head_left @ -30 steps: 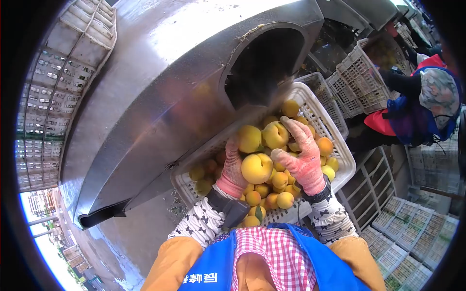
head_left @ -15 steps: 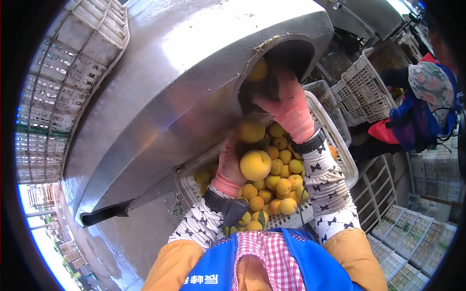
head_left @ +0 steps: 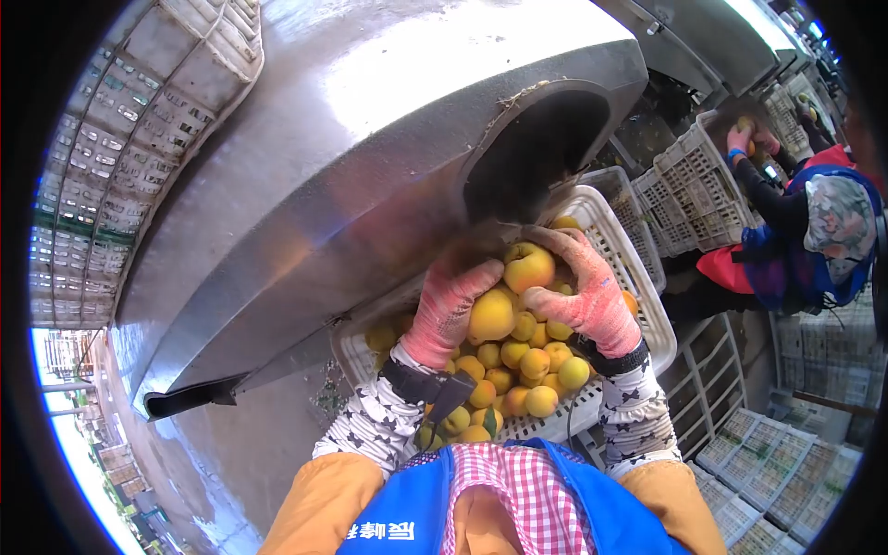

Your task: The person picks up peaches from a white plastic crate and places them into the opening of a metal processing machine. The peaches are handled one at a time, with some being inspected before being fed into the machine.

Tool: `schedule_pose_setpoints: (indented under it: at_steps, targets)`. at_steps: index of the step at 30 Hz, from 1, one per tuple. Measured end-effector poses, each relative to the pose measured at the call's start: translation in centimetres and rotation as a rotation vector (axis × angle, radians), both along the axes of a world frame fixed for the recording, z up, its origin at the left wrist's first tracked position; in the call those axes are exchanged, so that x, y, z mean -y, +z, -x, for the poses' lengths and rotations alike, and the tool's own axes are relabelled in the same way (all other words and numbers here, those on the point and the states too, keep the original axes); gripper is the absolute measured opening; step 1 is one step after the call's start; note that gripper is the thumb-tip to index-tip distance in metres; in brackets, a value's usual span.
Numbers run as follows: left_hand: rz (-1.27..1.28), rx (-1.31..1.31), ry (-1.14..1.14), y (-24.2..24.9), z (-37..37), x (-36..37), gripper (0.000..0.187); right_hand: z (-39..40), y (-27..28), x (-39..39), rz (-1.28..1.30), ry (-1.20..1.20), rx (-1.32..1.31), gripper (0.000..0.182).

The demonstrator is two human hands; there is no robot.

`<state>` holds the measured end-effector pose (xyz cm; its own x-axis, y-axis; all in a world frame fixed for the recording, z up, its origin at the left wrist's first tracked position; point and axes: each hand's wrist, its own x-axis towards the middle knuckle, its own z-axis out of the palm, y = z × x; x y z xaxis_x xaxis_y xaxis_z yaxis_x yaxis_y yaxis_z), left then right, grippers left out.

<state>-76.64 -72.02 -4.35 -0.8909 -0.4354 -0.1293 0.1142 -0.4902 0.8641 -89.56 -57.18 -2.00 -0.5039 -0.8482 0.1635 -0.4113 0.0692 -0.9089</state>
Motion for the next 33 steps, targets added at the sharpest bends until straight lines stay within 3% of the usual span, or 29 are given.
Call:
schedule_pose_setpoints:
  at_steps: [2,3,4,5,6,8,9,11,13,14,15,18,22,24,25,28,30,32,33]
  targets:
    - [-0.091,-0.023,0.081,-0.5,0.2,0.1,0.035,0.1,0.3,0.4,0.045,-0.110,0.225,0.069]
    - [-0.090,-0.032,0.082,-1.0,0.2,0.2,0.035,0.3,-0.3,1.8,0.105,-0.229,-0.083,0.062]
    - [0.395,0.047,0.092,-1.6,-0.3,0.3,0.033,0.6,-1.1,3.4,0.106,-0.229,-0.091,0.062]
    - [0.880,0.129,0.103,-2.4,-0.6,0.2,0.031,1.1,-2.0,5.1,0.168,-0.380,-0.321,0.060]
    - [0.879,0.127,0.104,-4.2,-0.8,-0.2,0.031,1.4,-3.0,6.4,0.229,-0.528,-0.547,0.059]
    - [0.223,0.177,0.186,-6.8,-1.0,-0.8,0.028,1.4,-4.9,7.8,0.217,-0.565,-0.595,0.059]
    - [0.224,0.179,0.186,-7.3,-1.0,-0.6,0.028,1.7,-5.7,8.5,0.205,-0.595,-0.649,0.060]
    - [-0.119,0.168,0.242,-7.0,-2.0,-1.1,0.029,3.1,-6.8,11.5,0.068,-0.646,-0.704,0.059]
    - [-0.041,0.194,0.281,-10.5,-2.4,-0.8,0.028,3.1,-6.6,11.7,-0.055,-0.695,-0.775,0.059]
    - [0.051,0.191,0.323,-11.7,-2.3,-0.4,0.028,3.5,-4.7,11.1,0.000,-0.575,-0.642,0.064]
    - [-0.019,0.211,0.322,-11.7,-2.1,-0.3,0.028,3.9,-2.8,10.5,0.053,-0.456,-0.510,0.070]
    - [-0.027,0.111,0.287,-6.6,-1.8,-0.9,0.027,0.1,1.6,5.3,0.179,-0.429,-0.311,0.081]
    - [0.081,0.050,0.236,-7.4,-1.2,-1.2,0.027,-5.6,-1.7,1.0,-0.191,-0.160,0.016,0.081]
    - [0.393,0.011,0.163,-5.3,-1.2,-1.2,0.032,-6.0,-2.2,1.0,-0.116,-0.212,0.039,0.079]
    - [0.961,0.192,0.130,-2.1,-1.5,-1.1,0.043,-5.7,-2.0,1.2,-0.040,-0.227,-0.086,0.078]
    - [0.889,0.124,0.153,-2.2,-1.1,-1.0,0.050,-4.8,-1.5,1.7,0.062,-0.251,-0.251,0.076]
    - [1.022,0.096,0.210,-2.2,-0.5,-1.3,0.048,-3.9,-0.3,2.0,0.062,-0.256,-0.359,0.077]
    - [0.815,0.151,0.219,-4.6,0.6,-1.4,0.045,-2.4,-0.5,3.5,0.085,-0.412,-0.369,0.079]
    - [1.243,0.469,-0.021,-5.2,-0.2,-1.4,0.041,-0.9,-1.1,4.6,0.045,-0.419,-0.462,0.076]
